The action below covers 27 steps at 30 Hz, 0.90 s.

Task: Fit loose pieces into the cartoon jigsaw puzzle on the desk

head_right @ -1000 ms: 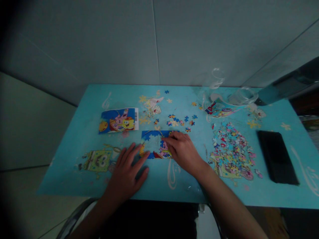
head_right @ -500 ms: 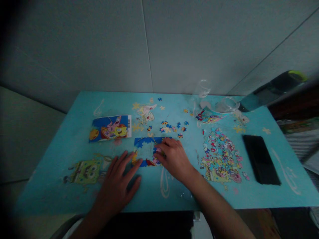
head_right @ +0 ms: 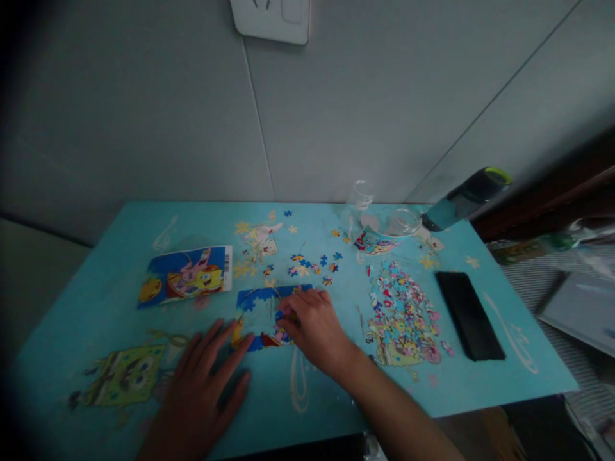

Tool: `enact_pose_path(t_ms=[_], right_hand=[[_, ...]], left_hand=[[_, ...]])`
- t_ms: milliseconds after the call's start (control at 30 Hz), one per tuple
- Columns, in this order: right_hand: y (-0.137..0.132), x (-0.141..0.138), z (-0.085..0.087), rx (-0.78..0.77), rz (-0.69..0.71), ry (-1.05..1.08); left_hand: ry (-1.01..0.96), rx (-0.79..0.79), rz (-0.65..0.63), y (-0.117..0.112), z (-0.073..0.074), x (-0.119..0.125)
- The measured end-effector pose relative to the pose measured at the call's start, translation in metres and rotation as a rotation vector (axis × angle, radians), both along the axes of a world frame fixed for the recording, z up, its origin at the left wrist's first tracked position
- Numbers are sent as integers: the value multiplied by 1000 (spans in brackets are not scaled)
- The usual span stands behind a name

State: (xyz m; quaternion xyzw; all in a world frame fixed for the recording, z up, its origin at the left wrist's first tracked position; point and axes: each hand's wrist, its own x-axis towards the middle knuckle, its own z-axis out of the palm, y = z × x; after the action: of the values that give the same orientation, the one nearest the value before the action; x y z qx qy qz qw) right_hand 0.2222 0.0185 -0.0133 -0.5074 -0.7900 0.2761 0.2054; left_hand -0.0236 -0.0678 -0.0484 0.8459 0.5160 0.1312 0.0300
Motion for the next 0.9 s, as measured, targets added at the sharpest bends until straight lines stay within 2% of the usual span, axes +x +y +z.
enact_pose_path(t_ms=[467,767,900], right_hand=[[1,4,1,-39,19,84],[2,6,3,20,-46,170],[1,6,5,33,-15,175]], left_hand=[[10,10,-6,0,-7,-3],[-2,10,-4,0,-5,-2],[5,9,-12,1,-4,-2]])
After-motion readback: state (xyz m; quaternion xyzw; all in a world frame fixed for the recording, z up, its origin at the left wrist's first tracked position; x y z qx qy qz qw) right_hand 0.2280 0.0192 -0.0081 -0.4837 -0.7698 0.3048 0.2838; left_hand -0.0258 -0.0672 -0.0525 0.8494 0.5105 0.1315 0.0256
